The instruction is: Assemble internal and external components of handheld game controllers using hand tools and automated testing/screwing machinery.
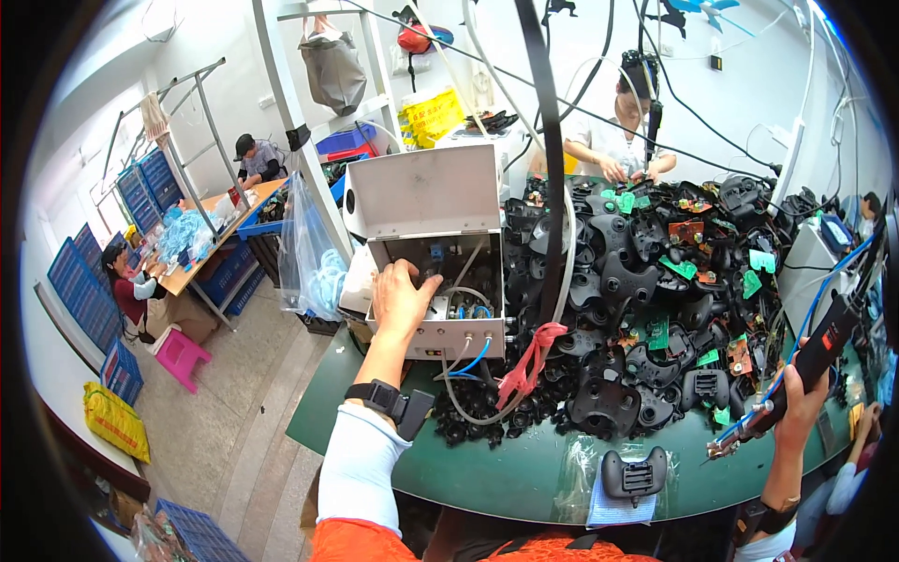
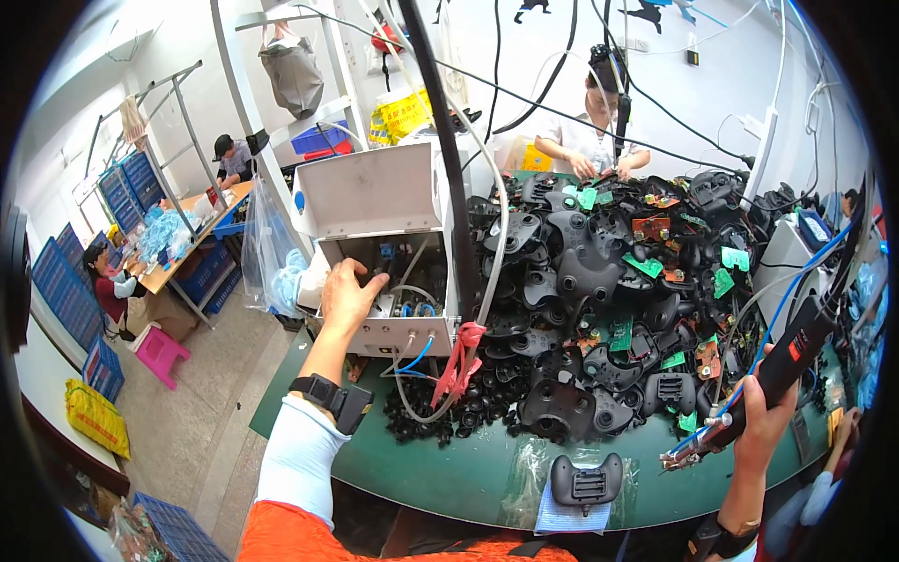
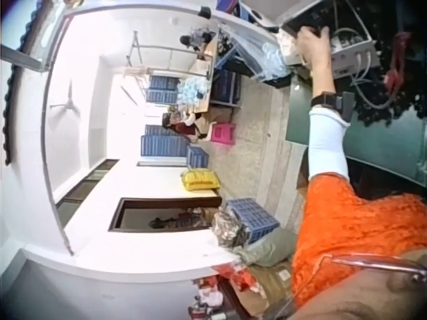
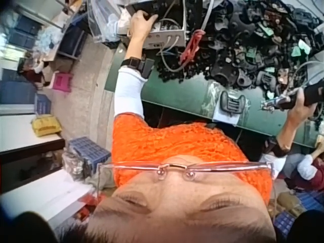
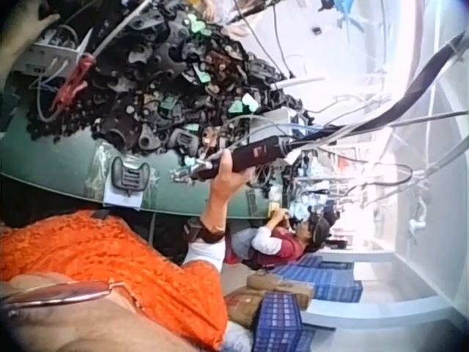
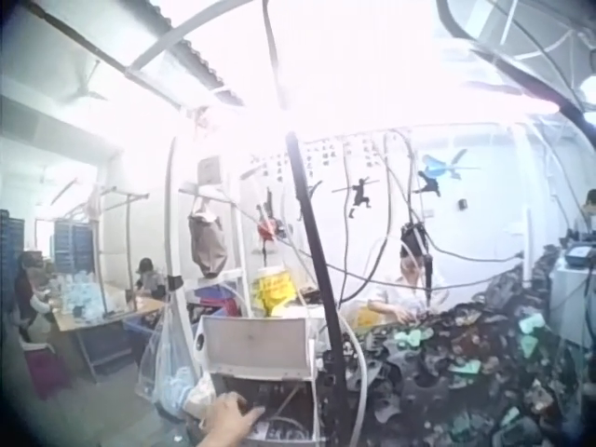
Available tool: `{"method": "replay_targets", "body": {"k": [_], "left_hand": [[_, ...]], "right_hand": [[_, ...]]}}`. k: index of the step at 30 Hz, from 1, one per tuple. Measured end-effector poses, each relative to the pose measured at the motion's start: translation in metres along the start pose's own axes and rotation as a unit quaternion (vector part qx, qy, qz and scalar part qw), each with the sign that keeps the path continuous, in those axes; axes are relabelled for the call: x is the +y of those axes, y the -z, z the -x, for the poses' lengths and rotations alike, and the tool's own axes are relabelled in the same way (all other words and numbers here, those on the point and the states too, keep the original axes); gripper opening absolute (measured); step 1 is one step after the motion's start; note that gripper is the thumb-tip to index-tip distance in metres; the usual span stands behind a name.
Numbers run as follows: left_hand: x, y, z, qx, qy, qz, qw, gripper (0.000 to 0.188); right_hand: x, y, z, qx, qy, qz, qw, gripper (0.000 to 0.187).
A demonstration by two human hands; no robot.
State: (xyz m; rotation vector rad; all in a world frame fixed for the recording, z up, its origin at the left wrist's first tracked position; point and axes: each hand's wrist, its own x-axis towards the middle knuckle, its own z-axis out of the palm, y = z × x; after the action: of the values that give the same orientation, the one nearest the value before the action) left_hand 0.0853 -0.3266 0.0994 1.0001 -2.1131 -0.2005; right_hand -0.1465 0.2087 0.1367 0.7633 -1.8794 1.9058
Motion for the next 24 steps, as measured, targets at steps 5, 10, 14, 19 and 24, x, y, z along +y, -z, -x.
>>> {"method": "replay_targets", "body": {"k": [5, 10, 14, 19, 24], "left_hand": [[-0.035, -0.014, -0.005, 0.111, 0.059, 0.065, 0.99, 0.028], [0.0, -0.007, 0.005, 0.044, -0.028, 0.007, 0.999, 0.036], [-0.014, -0.007, -0.002, 0.049, 0.062, 0.096, 0.992, 0.047], [-0.003, -0.003, 0.002, 0.018, -0.022, 0.018, 0.999, 0.043], [-0.006, -0.008, 0.003, 0.065, 0.005, 0.069, 0.996, 0.048]], "right_hand": [[0.001, 0.001, 0.003, -0.001, -0.007, 0.001, 1.0, 0.047], [0.002, 0.004, 0.001, 0.005, -0.014, 0.004, 1.0, 0.047], [0.011, 0.006, -0.002, 0.0, -0.01, 0.015, 1.0, 0.046], [0.01, -0.004, -0.004, 0.002, 0.0, 0.001, 1.0, 0.045], [0.013, -0.008, -0.007, -0.005, 0.002, 0.002, 1.0, 0.046]]}}
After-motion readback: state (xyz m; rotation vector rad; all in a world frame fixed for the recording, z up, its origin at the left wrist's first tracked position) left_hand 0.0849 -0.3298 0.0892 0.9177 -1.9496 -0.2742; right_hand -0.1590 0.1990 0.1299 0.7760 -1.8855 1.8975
